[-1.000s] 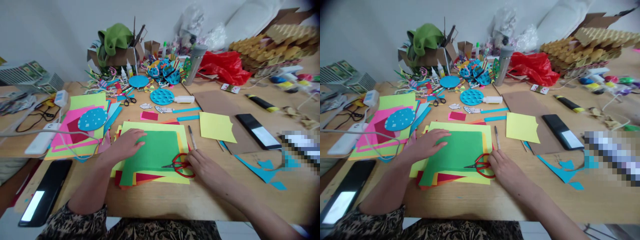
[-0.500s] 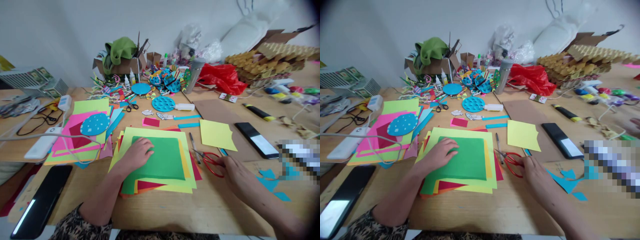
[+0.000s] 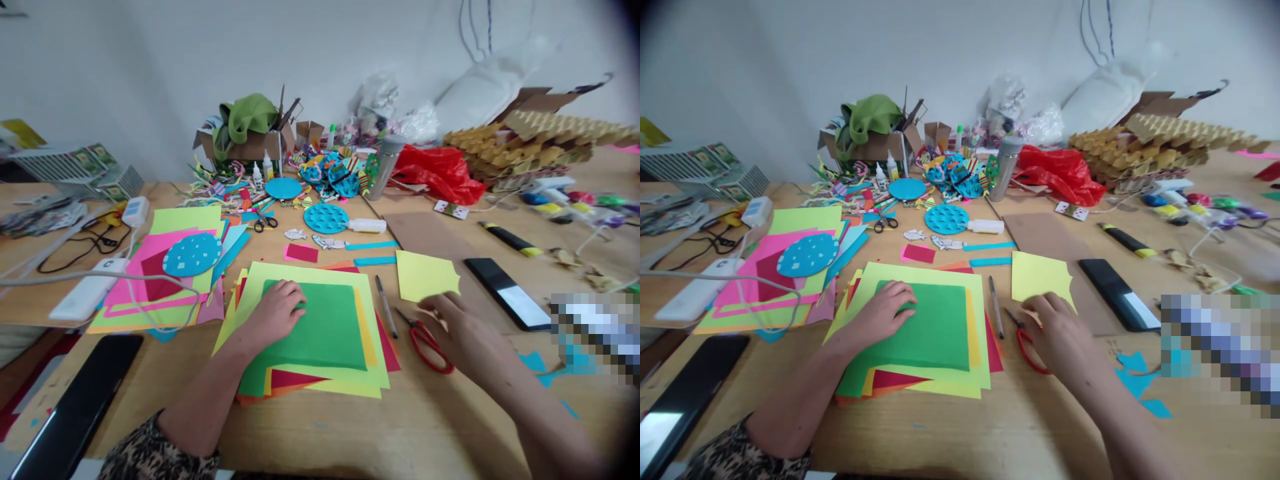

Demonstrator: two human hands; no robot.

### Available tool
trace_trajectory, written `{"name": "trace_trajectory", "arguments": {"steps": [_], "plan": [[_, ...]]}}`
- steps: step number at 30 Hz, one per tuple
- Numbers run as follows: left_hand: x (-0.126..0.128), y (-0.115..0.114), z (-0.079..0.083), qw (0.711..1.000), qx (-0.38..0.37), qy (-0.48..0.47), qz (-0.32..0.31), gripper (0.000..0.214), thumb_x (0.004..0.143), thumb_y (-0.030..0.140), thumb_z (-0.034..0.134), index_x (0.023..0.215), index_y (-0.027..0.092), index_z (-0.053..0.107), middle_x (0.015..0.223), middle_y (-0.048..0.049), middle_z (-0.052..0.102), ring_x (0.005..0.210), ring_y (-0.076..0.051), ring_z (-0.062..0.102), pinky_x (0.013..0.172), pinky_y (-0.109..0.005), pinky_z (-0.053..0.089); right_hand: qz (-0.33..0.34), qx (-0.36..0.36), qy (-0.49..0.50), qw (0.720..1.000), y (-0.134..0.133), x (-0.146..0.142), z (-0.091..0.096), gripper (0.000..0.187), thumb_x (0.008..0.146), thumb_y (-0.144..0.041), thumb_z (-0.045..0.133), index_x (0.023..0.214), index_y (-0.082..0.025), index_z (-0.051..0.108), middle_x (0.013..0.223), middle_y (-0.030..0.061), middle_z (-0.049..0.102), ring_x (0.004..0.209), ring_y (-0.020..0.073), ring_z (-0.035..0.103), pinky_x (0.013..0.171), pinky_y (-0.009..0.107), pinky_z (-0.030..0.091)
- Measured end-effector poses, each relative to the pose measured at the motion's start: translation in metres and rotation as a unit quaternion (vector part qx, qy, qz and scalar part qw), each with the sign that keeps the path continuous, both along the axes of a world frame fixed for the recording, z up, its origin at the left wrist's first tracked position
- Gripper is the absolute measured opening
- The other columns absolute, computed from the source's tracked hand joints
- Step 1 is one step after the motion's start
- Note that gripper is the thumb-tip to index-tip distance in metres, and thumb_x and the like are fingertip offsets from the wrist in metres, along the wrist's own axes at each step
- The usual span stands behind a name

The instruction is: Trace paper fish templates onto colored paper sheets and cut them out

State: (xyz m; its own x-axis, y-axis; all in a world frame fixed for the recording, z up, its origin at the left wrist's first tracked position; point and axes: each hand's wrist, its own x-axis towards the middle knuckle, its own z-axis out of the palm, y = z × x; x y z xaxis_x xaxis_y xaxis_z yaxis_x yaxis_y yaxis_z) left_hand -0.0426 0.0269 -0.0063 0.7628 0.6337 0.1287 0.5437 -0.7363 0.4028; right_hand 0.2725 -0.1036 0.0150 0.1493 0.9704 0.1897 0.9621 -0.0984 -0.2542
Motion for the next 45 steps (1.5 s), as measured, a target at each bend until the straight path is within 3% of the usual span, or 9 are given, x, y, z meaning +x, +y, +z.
{"name": "trace_trajectory", "arguments": {"steps": [4, 6, 10, 18, 27, 34, 39, 42, 45], "plan": [[0.0, 0.0, 0.001, 1.0, -0.003, 0.0, 0.005, 0.009, 0.088, 0.019, 0.056, 0.095, 0.018, 0.063, 0.102, -0.0067, 0.059, 0.103, -0.023, 0.051, 0.091, -0.038, 0.044, 0.131, -0.007, 0.03, 0.991, 0.08, -0.029, 0.024, 0.02, 0.09, -0.027, 0.045, 0.088, -0.02, 0.063, 0.094, 0.0099, 0.066, 0.091, 0.0225, 0.06, 0.079, 0.033, 0.047], [0.0, -0.001, 0.001, 1.0, 0.0, 0.002, 0.005, 0.009, 0.087, 0.019, 0.057, 0.095, 0.019, 0.062, 0.102, -0.0065, 0.058, 0.102, -0.024, 0.051, 0.091, -0.039, 0.044, 0.12, -0.093, -0.008, 0.988, 0.123, -0.039, 0.022, 0.017, 0.089, -0.022, 0.049, 0.096, -0.018, 0.064, 0.101, 0.0084, 0.067, 0.097, 0.0193, 0.06, 0.085, 0.028, 0.044], [0.0, -0.001, 0.0, 1.0, 0.002, 0.006, 0.004, 0.01, 0.086, 0.017, 0.058, 0.095, 0.019, 0.062, 0.103, -0.0063, 0.058, 0.103, -0.023, 0.051, 0.091, -0.038, 0.044, 0.072, -0.123, -0.049, 0.989, 0.189, -0.045, 0.004, 0.024, 0.086, -0.024, 0.057, 0.107, -0.016, 0.064, 0.111, 0.0126, 0.065, 0.105, 0.0227, 0.058, 0.087, 0.029, 0.041], [0.001, -0.002, 0.001, 1.0, -0.009, 0.016, 0.014, 0.01, 0.086, 0.017, 0.058, 0.095, 0.019, 0.061, 0.106, -0.0068, 0.058, 0.106, -0.023, 0.05, 0.094, -0.038, 0.042, 0.045, -0.185, -0.089, 0.978, 0.234, -0.041, -0.011, 0.03, 0.08, -0.04, 0.066, 0.093, -0.012, 0.069, 0.109, 0.0196, 0.063, 0.108, 0.0307, 0.054, 0.087, 0.034, 0.04], [0.0, -0.002, -0.001, 1.0, -0.006, 0.015, 0.01, 0.009, 0.087, 0.017, 0.059, 0.095, 0.018, 0.061, 0.104, -0.0064, 0.057, 0.105, -0.023, 0.049, 0.092, -0.038, 0.043, 0.006, -0.152, -0.042, 0.988, 0.232, -0.038, -0.01, 0.026, 0.08, -0.031, 0.065, 0.101, -0.017, 0.064, 0.101, 0.0111, 0.069, 0.091, 0.0245, 0.062, 0.069, 0.028, 0.04], [0.0, -0.002, -0.003, 1.0, -0.002, 0.011, 0.008, 0.01, 0.086, 0.017, 0.059, 0.096, 0.017, 0.061, 0.105, -0.0075, 0.058, 0.105, -0.023, 0.049, 0.091, -0.038, 0.043, -0.004, -0.03, -0.007, 1.0, 0.214, -0.038, 0.021, 0.025, 0.087, -0.015, 0.047, 0.107, -0.014, 0.063, 0.105, 0.0126, 0.068, 0.09, 0.0218, 0.062, 0.069, 0.027, 0.039], [-0.002, 0.0, -0.004, 0.999, -0.016, -0.042, 0.001, 0.009, 0.087, 0.017, 0.058, 0.093, 0.018, 0.064, 0.101, -0.0074, 0.06, 0.102, -0.023, 0.052, 0.091, -0.039, 0.043, 0.017, 0.091, 0.086, 0.992, 0.167, -0.043, 0.037, 0.022, 0.085, -0.013, 0.047, 0.097, -0.014, 0.066, 0.096, 0.0119, 0.067, 0.08, 0.0211, 0.061, 0.067, 0.029, 0.042], [-0.001, -0.001, 0.003, 0.985, -0.041, -0.164, 0.033, 0.014, 0.087, 0.023, 0.058, 0.098, 0.018, 0.065, 0.101, -0.0073, 0.061, 0.098, -0.021, 0.055, 0.088, -0.035, 0.045, 0.128, 0.044, 0.238, 0.962, 0.124, -0.061, 0.032, 0.015, 0.084, -0.016, 0.052, 0.089, -0.016, 0.067, 0.082, 0.006, 0.068, 0.072, 0.0178, 0.062, 0.066, 0.028, 0.045], [0.003, -0.007, 0.012, 0.965, -0.122, -0.226, 0.058, 0.025, 0.08, 0.031, 0.068, 0.101, 0.019, 0.067, 0.09, -0.0046, 0.062, 0.079, -0.016, 0.057, 0.067, -0.027, 0.046, 0.206, 0.021, 0.3, 0.931, 0.083, -0.089, 0.022, 0.015, 0.085, -0.02, 0.054, 0.089, -0.018, 0.068, 0.082, 0.0051, 0.067, 0.075, 0.0169, 0.062, 0.069, 0.028, 0.047]]}}
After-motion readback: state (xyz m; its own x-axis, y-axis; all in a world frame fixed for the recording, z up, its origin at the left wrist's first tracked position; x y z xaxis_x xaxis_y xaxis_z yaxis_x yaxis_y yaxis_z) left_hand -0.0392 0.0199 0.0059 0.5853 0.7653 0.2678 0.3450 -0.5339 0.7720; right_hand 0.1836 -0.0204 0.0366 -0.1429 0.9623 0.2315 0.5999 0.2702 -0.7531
